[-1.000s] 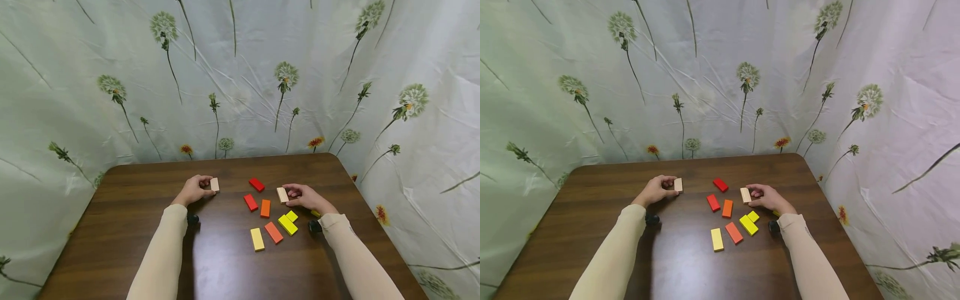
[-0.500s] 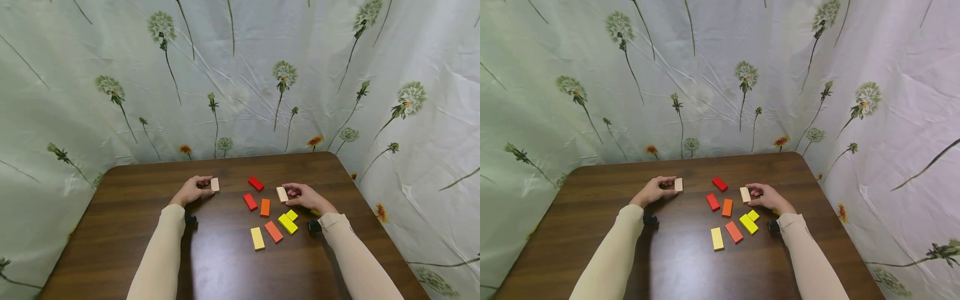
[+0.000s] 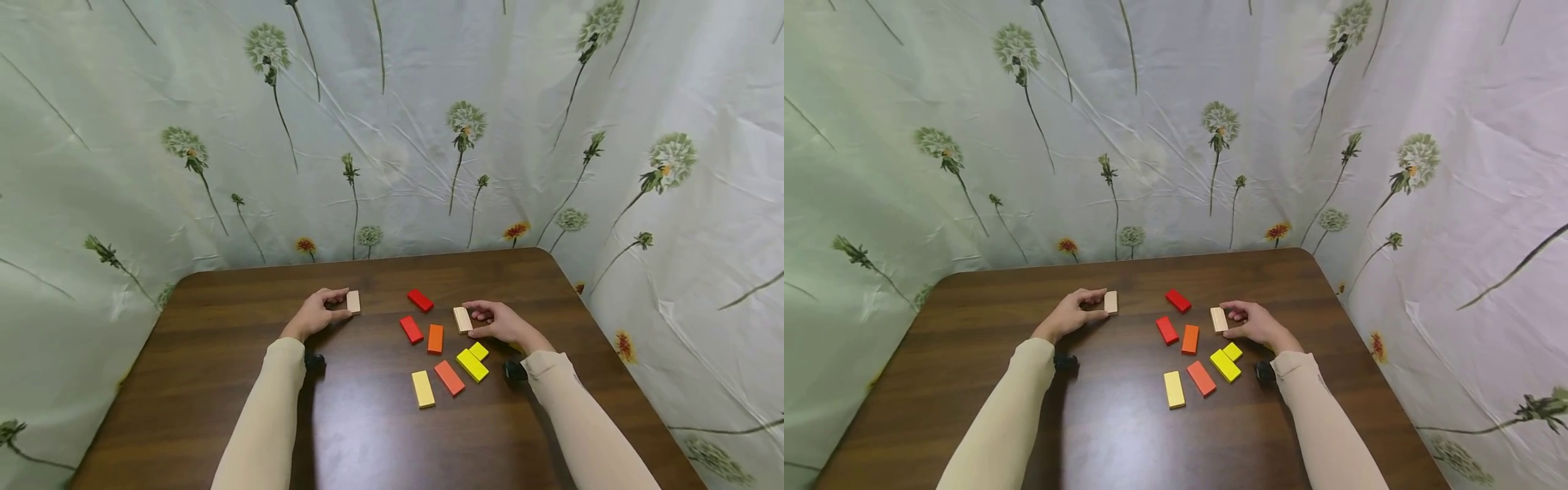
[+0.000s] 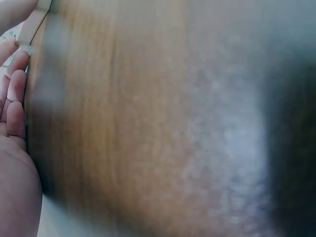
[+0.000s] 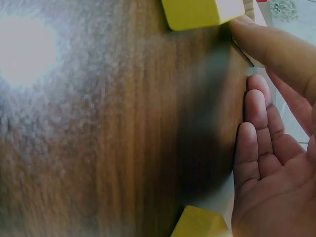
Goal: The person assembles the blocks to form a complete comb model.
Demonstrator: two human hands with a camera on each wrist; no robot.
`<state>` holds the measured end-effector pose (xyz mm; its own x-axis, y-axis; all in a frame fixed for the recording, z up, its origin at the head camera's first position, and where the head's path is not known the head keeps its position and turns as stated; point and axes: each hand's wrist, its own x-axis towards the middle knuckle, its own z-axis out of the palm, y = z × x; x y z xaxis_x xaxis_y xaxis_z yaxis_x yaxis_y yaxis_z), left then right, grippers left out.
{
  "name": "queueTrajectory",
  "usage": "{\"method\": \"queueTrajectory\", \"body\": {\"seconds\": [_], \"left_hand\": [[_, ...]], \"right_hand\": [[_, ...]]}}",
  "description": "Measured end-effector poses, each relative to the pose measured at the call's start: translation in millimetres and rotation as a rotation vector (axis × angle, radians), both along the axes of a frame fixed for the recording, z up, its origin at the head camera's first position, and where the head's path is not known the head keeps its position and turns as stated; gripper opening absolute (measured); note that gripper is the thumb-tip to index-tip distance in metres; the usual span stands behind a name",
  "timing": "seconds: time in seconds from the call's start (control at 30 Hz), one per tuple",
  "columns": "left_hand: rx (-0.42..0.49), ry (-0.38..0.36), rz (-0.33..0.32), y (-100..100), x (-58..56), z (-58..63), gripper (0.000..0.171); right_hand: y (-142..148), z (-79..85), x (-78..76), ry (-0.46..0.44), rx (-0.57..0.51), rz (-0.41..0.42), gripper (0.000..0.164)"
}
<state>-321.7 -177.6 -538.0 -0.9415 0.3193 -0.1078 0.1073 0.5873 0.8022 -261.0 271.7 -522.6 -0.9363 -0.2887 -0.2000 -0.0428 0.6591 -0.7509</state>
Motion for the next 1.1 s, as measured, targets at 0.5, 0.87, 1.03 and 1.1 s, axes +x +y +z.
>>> {"method": "queueTrajectory", "body": {"seconds": [0.5,0.87,1.03,1.1], "left_hand": [[0.023,0.002,0.001,-0.4,1.1,-0.1,0.068],[0.045,0.022,0.007,-3.9,2.8,-1.4,0.062],[0.038,0.028,0.009,-1.8,2.8,-1.3,0.061],[0.033,0.032,0.012,-0.1,2.5,-1.3,0.061]], "right_hand": [[3.9,5.5,0.8,0.051,-0.020,-0.023,0.059],[-25.7,23.0,0.9,0.127,-0.088,-0.021,0.061],[-45.1,27.8,1.1,0.152,-0.096,0.006,0.062],[-52.3,29.3,1.4,0.148,-0.109,0.014,0.062]]}}
